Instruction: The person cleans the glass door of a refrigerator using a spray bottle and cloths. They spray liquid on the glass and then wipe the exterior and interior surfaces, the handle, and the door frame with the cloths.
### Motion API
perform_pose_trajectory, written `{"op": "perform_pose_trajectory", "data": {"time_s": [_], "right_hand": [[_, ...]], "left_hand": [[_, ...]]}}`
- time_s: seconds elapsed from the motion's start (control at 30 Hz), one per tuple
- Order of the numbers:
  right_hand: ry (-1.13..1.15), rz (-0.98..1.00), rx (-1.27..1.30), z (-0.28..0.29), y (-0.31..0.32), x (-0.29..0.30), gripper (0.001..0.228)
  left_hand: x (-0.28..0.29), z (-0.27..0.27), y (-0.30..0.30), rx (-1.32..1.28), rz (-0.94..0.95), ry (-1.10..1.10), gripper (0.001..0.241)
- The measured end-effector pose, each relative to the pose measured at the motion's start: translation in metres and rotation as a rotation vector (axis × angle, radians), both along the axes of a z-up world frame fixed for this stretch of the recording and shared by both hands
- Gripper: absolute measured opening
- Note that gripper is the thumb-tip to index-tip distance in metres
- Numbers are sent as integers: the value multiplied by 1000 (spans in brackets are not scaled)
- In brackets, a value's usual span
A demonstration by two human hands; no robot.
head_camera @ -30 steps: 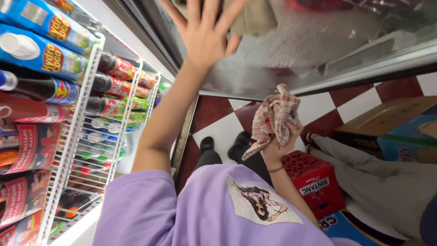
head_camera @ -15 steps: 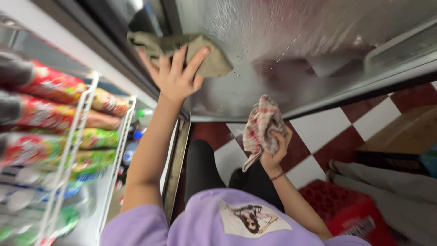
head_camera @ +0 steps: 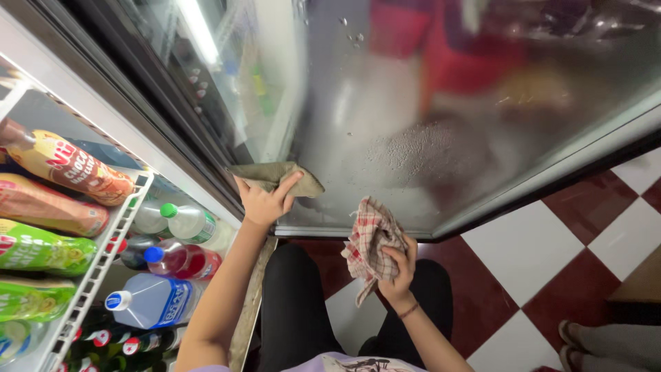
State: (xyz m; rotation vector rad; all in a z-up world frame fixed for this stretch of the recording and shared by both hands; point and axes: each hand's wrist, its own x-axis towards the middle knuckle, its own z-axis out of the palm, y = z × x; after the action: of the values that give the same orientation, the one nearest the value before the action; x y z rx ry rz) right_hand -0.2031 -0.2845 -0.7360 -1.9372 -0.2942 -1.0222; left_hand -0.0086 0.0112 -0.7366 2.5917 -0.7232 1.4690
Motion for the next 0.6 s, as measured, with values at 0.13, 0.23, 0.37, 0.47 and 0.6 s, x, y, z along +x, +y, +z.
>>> {"op": "perform_pose_trajectory", "data": {"time_s": [0.13,0.23,0.37,0.47,0.6], "right_hand": [[25,-50,22,-13,-6,-8,34],[7,-65,36,-3,-10,-8,36],[-196,-219,9,26,-27,9,37],[-327,-342,111,55,-44,25,31],[-444,-458,174,89,-67,31,23]], "left_hand": [[-4,82,-13,-7,32,-19,55],[2,209,-28,-43,24,-75,59],[4,343,-70,-273,-59,-11,48],[1,356,-105,-30,-141,-15,56],[-15,264,-127,343,-360,-233,70]]}}
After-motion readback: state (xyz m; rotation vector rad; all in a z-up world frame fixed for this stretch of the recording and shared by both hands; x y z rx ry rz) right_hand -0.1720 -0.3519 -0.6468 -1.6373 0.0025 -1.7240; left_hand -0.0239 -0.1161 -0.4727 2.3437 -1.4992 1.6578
